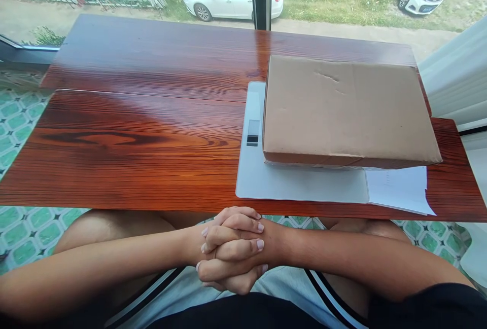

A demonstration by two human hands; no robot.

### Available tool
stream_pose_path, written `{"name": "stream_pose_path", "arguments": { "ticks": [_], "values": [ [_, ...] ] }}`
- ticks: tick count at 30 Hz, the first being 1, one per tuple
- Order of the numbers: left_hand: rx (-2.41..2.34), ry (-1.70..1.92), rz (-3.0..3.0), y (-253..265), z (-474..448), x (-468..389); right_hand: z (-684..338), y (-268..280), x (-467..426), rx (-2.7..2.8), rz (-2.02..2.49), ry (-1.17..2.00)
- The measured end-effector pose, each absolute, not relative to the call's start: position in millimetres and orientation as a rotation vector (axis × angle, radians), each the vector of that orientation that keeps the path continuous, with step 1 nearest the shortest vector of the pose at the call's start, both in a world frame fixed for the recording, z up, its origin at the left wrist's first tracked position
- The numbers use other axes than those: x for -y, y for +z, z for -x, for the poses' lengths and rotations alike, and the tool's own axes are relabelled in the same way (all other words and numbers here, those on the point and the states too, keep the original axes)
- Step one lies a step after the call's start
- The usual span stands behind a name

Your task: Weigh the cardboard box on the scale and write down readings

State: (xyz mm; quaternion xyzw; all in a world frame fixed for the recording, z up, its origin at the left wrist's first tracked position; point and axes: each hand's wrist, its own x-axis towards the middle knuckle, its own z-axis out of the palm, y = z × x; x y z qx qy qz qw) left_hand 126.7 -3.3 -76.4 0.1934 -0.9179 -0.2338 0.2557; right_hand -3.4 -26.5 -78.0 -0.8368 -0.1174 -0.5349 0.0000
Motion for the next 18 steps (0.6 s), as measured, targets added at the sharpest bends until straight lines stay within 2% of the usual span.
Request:
{"name": "stream_pose_path", "arguments": {
  "ticks": [3, 7, 10, 18],
  "values": [
    [2.688, -0.596, -0.463, -73, -110, 28, -5, -81, 21, 0.294, 2.512, -1.789],
    [3.359, -0.542, 0.017, -64, -59, 68, -13, -86, 19, 0.28, 2.431, -1.847],
    [3.743, -0.768, 0.274, -63, -26, 86, -14, -86, 18, 0.255, 2.416, -1.878],
    [3.901, -1.071, 0.467, -59, -10, 88, -16, -83, 19, 0.225, 2.403, -1.891]
  ]
}}
